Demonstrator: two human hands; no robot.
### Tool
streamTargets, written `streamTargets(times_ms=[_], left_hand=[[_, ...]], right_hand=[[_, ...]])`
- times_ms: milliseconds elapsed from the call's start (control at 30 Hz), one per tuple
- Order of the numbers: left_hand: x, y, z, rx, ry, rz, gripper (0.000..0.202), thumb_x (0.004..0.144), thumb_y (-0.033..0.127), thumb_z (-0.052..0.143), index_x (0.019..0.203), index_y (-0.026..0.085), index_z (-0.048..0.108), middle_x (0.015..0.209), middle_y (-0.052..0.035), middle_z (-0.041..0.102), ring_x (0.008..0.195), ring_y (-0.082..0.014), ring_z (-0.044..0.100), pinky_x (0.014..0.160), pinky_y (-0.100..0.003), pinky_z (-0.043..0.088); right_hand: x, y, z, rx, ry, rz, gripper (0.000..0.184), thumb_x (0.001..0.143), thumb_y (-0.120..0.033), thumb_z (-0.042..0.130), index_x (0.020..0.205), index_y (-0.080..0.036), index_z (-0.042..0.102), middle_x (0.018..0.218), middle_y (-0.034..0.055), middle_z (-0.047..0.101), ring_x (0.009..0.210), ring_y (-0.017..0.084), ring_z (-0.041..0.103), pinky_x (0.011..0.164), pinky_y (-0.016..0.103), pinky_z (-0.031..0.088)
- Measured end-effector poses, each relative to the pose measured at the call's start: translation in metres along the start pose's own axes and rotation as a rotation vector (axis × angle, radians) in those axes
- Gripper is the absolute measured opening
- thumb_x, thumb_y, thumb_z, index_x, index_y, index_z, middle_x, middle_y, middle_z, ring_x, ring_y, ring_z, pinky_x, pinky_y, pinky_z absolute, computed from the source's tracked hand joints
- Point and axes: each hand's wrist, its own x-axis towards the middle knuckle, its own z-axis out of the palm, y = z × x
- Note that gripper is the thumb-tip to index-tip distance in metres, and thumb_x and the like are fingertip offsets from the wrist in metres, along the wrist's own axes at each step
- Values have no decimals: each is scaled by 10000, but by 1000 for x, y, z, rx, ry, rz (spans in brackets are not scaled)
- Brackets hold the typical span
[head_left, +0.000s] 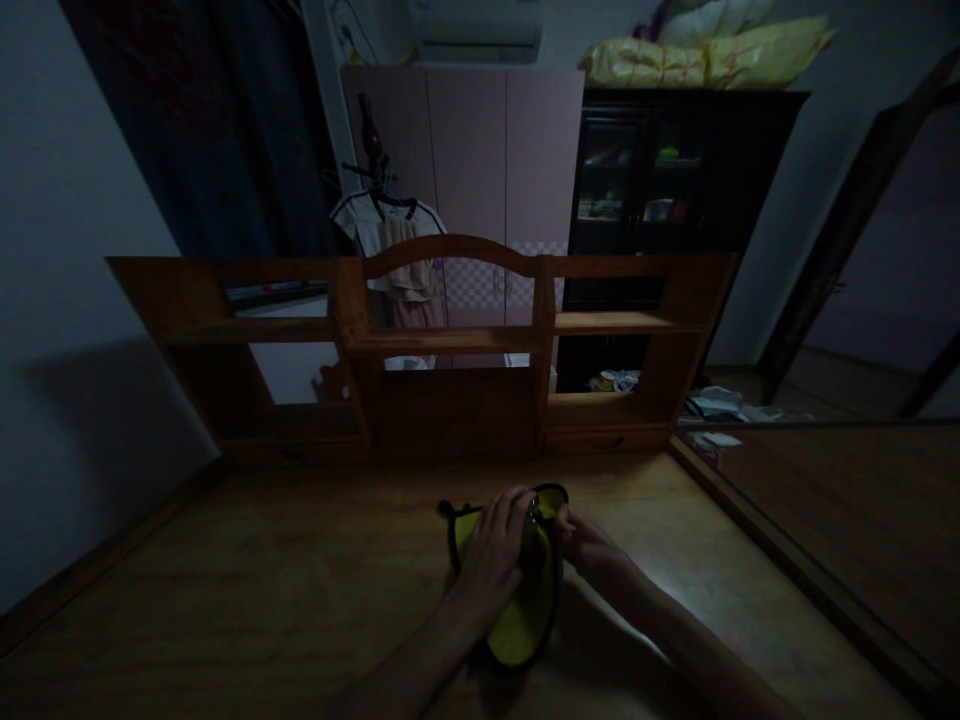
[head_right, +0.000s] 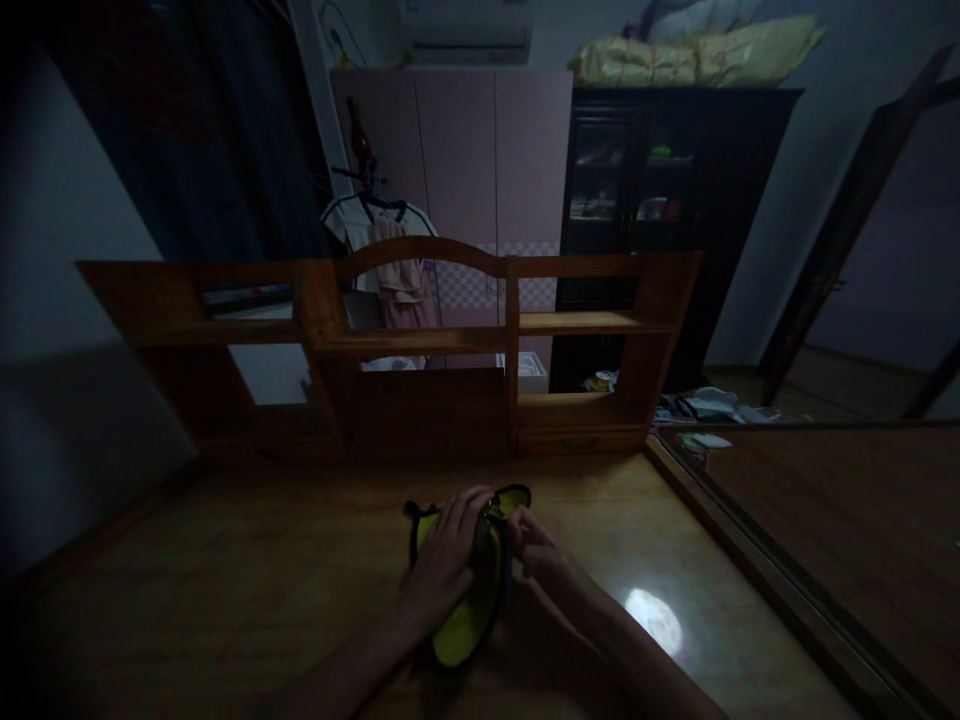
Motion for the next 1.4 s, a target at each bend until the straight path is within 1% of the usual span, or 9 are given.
streamTargets(times_ms=[133,300,567,800,933,1100,1233,1333,1400], left_hand=[[0,-4,7,46,25,-30,824,631,-52,431,1387,256,323,1361,-77,435,1262,-258,414,1064,-465,362],[1,-4,10,74,-8,-62,695,701,10,514,1340,242,368,1308,-85,477,1207,-262,461,1040,-454,383],[2,-3,7,77,-15,-54,630,743,125,616,1317,233,382,1290,-98,495,1189,-269,478,1036,-457,378],[3,-5,6,72,-42,-67,652,727,142,646,1315,235,380,1295,-89,497,1188,-268,471,1040,-451,378],[4,-3,4,70,-63,-72,651,736,160,645,1320,244,371,1305,-79,486,1199,-261,459,1056,-439,366],[2,-1,6,46,-48,-76,688,719,112,638,1333,249,359,1303,-69,486,1206,-255,454,1066,-430,357],[2,-3,8,-22,-20,-87,684,722,125,659,1329,247,369,1307,-68,491,1213,-257,457,1059,-435,368],[2,-5,9,-77,-14,-72,713,734,145,673,1357,254,342,1335,-66,482,1239,-251,443,1070,-435,364],[2,-6,10,-89,-22,-74,785,722,148,693,1391,254,297,1363,-71,468,1255,-253,432,1075,-435,363]], right_hand=[[-2,-4,1,-24,-40,15,319,439,-129,492,721,-224,378,700,-31,391,667,151,386,611,238,339],[-11,-12,6,-52,-40,59,305,515,-100,481,781,-223,397,725,-32,391,668,143,371,605,223,329],[-14,-17,13,-100,-19,17,224,602,-118,504,769,-214,389,717,-42,362,645,129,337,573,216,282],[-14,-19,11,-153,-17,-14,194,649,-110,506,771,-209,391,715,-46,349,645,122,317,558,213,259],[-12,-18,10,-159,-7,-27,186,651,-113,502,763,-207,387,723,-42,354,656,123,325,567,210,278],[-11,-18,12,-186,-8,-52,172,682,-131,528,770,-207,400,746,-36,386,687,129,371,609,217,332],[-14,-18,12,-378,-60,-76,155,729,-137,542,832,-208,451,818,-17,475,779,157,454,720,258,392],[-17,-18,11,-588,-84,-118,224,726,-116,552,920,-208,487,918,9,539,874,189,508,823,300,406],[-19,-18,8,-676,-93,-133,282,736,-117,542,997,-210,493,972,26,558,918,206,533,841,313,417]])
